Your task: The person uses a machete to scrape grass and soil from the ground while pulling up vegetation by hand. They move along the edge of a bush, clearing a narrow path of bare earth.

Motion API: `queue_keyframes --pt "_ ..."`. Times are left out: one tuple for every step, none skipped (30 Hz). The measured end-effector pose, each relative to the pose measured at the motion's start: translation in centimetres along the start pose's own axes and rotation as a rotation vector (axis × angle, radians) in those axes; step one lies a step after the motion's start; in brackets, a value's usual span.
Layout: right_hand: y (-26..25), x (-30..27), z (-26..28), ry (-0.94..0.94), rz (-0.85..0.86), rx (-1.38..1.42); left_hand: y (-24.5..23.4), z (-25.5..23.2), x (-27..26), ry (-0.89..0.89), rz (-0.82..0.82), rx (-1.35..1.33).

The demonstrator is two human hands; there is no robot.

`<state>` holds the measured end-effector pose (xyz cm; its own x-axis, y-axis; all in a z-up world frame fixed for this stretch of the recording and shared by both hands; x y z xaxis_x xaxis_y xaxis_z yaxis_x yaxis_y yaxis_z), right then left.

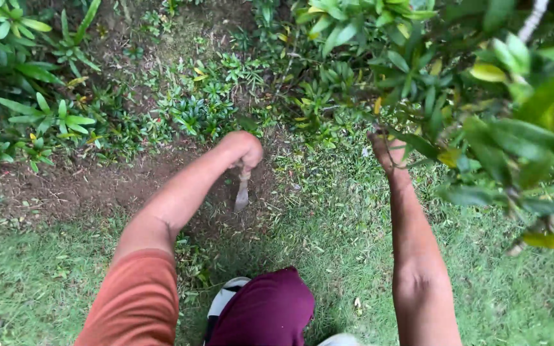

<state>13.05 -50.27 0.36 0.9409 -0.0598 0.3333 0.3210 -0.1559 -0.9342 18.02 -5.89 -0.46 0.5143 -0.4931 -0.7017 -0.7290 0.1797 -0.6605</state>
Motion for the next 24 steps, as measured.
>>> queue_keyframes --pt "-0.6 -1.5 0.9 0.286 0.196 0.236 -0.6 0.0 -1.6 0.002 -0.055 -0.011" --pt "-1.0 -4.1 2.7 0.574 0.391 0.472 -1.0 0.1 -3.1 0.004 -0.111 -0.021" --pt "3.4 -7.0 1.4 0.567 0.399 0.471 -0.4 0.6 -5.1 0.001 -0.163 -0.034" --pt "8.3 -10.0 1.0 0.528 0.453 0.594 0.0 0.8 -6.9 -0.003 -0.215 -0.046" --pt "13.0 -13.1 0.5 0.493 0.503 0.716 -0.1 0.8 -8.5 -0.002 -0.268 -0.053" --pt "14.8 -13.5 1.3 0.493 0.507 0.715 0.9 1.6 -8.6 -0.002 -0.321 -0.060" --pt "16.2 -17.2 1.9 0.577 0.561 0.757 3.4 2.1 -9.7 0.010 -0.340 -0.073" --pt "17.3 -21.0 2.6 0.663 0.613 0.796 5.6 3.0 -11.3 0.021 -0.360 -0.087" --pt "18.3 -22.3 3.6 0.668 0.611 0.787 9.0 5.0 -12.2 0.030 -0.359 -0.092" --pt "18.8 -23.3 3.8 0.668 0.562 0.658 12.6 7.8 -13.2 -0.049 -0.331 -0.313" --pt "19.4 -23.0 4.2 0.656 0.504 0.534 15.7 10.8 -14.0 -0.132 -0.309 -0.532" --pt "19.7 -21.8 5.6 0.653 0.495 0.529 17.5 11.7 -14.5 -0.126 -0.317 -0.536" --pt "19.4 -21.8 6.9 0.653 0.402 0.477 21.0 12.8 -15.5 -0.171 -0.269 -0.687" --pt "19.1 -21.8 8.3 0.650 0.309 0.424 24.6 13.8 -16.5 -0.217 -0.220 -0.837" --pt "19.1 -20.3 10.5 0.648 0.308 0.420 26.4 13.6 -16.6 -0.214 -0.220 -0.840" --pt "17.9 -17.9 12.5 0.612 0.164 0.409 28.8 14.8 -17.0 -0.376 -0.237 -0.977" --pt "16.3 -16.4 14.1 0.565 0.036 0.389 32.0 15.1 -17.9 -0.546 -0.238 -1.123" --pt "17.1 -16.0 14.8 0.556 0.049 0.377 33.9 14.9 -17.0 -0.548 -0.224 -1.138" --pt "18.0 -15.7 15.8 0.563 0.075 0.410 34.3 14.6 -16.2 -0.474 -0.323 -1.291" --pt "18.8 -15.3 16.7 0.570 0.102 0.442 34.6 14.3 -15.8 -0.400 -0.428 -1.440" --pt "19.5 -15.0 16.7 0.563 0.098 0.444 33.1 13.7 -14.7 -0.400 -0.435 -1.445" --pt "19.9 -14.7 16.3 0.579 0.072 0.445 31.4 12.8 -13.7 -0.387 -0.441 -1.444" --pt "20.2 -14.8 15.7 0.603 0.046 0.444 29.6 11.8 -12.7 -0.370 -0.441 -1.440" --pt "19.6 -13.9 16.2 0.603 0.043 0.443 28.8 10.6 -9.8 -0.367 -0.442 -1.440"
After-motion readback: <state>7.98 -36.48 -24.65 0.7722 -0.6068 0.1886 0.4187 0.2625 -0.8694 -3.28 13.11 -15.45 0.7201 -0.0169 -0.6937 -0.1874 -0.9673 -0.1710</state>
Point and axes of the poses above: each hand's wrist, its own x-axis towards the middle knuckle, its own y-axis out of the palm, z = x × y, the point moved 10 cm from there along x, towards the middle knuckle, and after that the axes turned 12 degrees about -z, right-handed, at the moved point
